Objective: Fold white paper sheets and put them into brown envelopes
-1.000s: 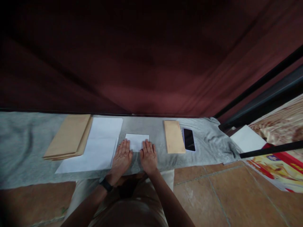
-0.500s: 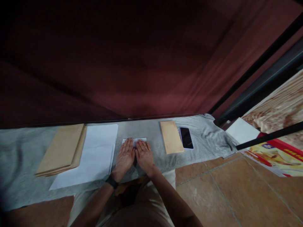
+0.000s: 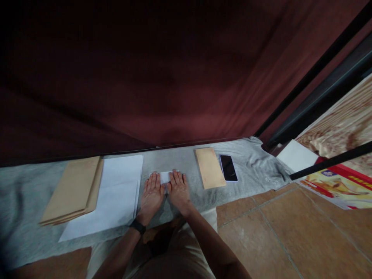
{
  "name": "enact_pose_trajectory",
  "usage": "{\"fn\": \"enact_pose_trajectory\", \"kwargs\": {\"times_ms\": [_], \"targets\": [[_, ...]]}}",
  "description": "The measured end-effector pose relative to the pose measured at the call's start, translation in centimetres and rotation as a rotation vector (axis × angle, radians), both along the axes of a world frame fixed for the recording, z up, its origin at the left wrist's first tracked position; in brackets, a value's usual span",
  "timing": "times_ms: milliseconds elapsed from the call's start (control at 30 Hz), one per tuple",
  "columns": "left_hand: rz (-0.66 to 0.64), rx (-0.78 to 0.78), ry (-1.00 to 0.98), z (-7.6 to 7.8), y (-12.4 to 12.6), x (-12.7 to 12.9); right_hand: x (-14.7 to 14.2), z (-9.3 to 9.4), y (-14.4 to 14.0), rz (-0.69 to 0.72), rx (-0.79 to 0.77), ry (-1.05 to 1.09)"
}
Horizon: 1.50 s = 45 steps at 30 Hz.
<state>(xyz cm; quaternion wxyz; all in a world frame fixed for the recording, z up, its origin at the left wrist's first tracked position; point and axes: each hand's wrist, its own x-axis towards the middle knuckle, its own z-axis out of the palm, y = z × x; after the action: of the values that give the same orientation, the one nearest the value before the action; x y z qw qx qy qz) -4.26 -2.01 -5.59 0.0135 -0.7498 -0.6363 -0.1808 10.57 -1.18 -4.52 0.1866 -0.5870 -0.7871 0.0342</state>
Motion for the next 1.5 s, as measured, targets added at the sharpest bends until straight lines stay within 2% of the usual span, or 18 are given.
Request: {"fn": "enact_pose_trajectory", "kwargs": {"times_ms": [233,433,533,633,767,1067,1267,1500], "targets": [[0.029,0.003,-0.022,0.3,-0.4,-0.3,1.1,-0.5,-0.4,-0.068,0.026,0.026],[0.022,0.026,-0.034,0.5,-0.5,-0.3,1.7,0.0,-0.6,-0.094,0.021,0.045],[0.024,0.038,-0.025,0.6,-0.5,-0.4,1.4,0.6,-0.9,-0.035,0.012,0.057],[0.009,0.050,-0.023,0.6,-0.5,-0.4,0.6,1.0,-1.7,0.092,-0.004,0.061],[-0.020,0.023,0.005,0.7,-0.6,-0.5,0.0,0.9,-3.0,0.190,-0.024,0.038],[0.005,0.040,0.018,0.7,-0.6,-0.4,1.2,-0.4,-4.5,0.081,0.008,0.025],[0.034,-0.005,0.020,1.0,-0.5,-0.3,2.4,-0.5,-5.0,0.040,0.020,0.020],[0.032,0.042,0.005,0.8,-0.6,-0.2,3.2,-0.5,-5.4,-0.029,0.051,0.012]]}}
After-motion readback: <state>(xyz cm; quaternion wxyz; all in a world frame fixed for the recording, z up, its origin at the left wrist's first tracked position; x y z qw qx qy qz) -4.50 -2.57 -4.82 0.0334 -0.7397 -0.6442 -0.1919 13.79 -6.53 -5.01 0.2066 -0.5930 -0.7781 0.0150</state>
